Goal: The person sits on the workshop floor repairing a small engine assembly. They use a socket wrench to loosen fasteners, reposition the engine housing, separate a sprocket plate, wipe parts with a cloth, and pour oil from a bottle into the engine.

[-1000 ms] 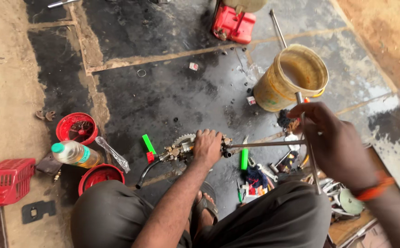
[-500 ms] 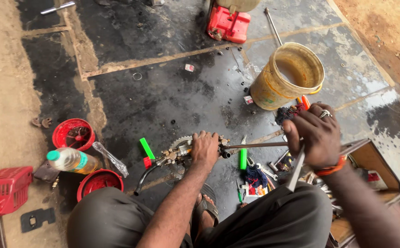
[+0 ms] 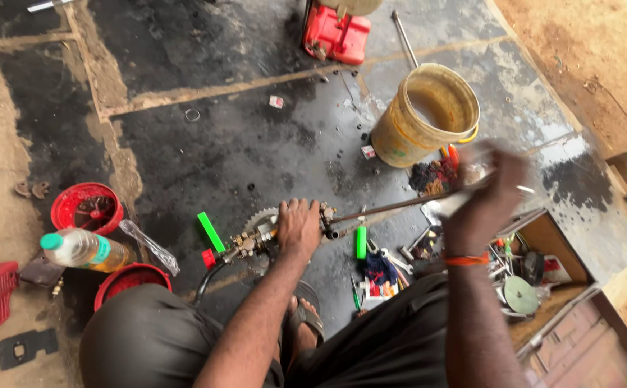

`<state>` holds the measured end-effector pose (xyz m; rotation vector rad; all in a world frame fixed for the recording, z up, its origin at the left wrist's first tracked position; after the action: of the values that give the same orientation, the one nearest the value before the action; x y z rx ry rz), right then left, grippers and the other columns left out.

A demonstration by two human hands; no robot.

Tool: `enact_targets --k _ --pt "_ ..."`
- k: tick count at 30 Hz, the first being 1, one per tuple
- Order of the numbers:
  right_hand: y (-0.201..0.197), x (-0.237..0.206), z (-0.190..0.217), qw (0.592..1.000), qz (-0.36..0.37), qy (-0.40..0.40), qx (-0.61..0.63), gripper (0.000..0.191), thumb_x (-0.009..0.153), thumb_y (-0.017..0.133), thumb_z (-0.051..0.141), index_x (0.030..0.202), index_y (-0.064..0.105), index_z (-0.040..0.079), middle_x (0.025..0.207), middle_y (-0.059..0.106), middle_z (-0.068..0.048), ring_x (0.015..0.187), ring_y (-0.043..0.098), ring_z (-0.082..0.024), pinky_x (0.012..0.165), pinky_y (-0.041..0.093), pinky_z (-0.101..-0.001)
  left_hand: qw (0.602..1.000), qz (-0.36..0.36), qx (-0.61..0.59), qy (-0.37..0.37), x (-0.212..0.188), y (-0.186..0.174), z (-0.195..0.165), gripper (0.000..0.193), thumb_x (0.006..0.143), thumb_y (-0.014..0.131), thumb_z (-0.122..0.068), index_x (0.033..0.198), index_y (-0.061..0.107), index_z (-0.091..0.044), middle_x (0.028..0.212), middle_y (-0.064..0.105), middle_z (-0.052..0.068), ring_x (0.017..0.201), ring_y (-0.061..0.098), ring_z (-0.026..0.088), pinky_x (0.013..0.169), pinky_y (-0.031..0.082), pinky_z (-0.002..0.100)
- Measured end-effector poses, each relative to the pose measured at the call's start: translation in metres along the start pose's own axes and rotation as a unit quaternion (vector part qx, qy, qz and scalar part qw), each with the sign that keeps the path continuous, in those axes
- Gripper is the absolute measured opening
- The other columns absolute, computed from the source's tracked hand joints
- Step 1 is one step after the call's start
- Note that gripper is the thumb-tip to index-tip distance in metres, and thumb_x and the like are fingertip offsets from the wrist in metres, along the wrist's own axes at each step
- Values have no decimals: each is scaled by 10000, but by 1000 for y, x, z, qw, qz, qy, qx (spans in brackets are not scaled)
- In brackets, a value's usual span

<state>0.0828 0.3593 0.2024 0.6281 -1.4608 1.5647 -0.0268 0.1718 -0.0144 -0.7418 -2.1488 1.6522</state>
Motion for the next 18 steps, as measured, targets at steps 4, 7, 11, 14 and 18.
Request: enact_targets --k 4,7,11,14,18 --pt "-9 13 -62 869 -27 286 403 695 1022 384 693 948 538 19 823 483 -91 740 424 -229 685 332 -352 998 -30 -48 30 -2 -1 5 442 753 849 -326 1111 654 -156 1094 670 73 1146 595 272 1014 385 447" --pt "1 10 -83 647 11 436 626 810 977 330 829 739 516 78 611 420 -52 536 346 -192 517 265 -330 995 -29 -95 31 3 6 9 462 736 855 -312 1111 662 -123 1097 669 84 1151 595 267 1029 375 456" --pt "15 11 -62 656 -8 378 654 749 989 386 760 690 470 78 565 396 -30 508 326 -155 522 251 -306 991 -45 -120 39 11 15 14 480 690 833 -227 1134 694 -110 1144 671 80 1132 595 250 1046 360 446" --pt "33 20 -31 635 -62 435 636 698 1006 415 738 859 639 93 606 442 -23 529 353 -158 535 263 -322 985 -67 -157 30 14 18 15 401 728 806 -225 1108 723 -125 1146 683 69 1174 586 253 1087 349 448" --pt "53 23 7 617 4 403 676 673 1038 430 734 769 518 123 575 457 -28 519 349 -149 519 267 -312 985 -37 -169 6 17 18 15 406 757 822 -298 1114 728 -130 1161 687 56 1179 582 241 1106 331 448"
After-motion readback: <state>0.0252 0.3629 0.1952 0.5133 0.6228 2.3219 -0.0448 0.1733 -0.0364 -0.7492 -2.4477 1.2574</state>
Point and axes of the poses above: each hand's wrist, its own x-axis towards the middle knuckle, its own y-axis out of the palm, z = x × y, the point moved 1 cm from there along x, towards the middle knuckle
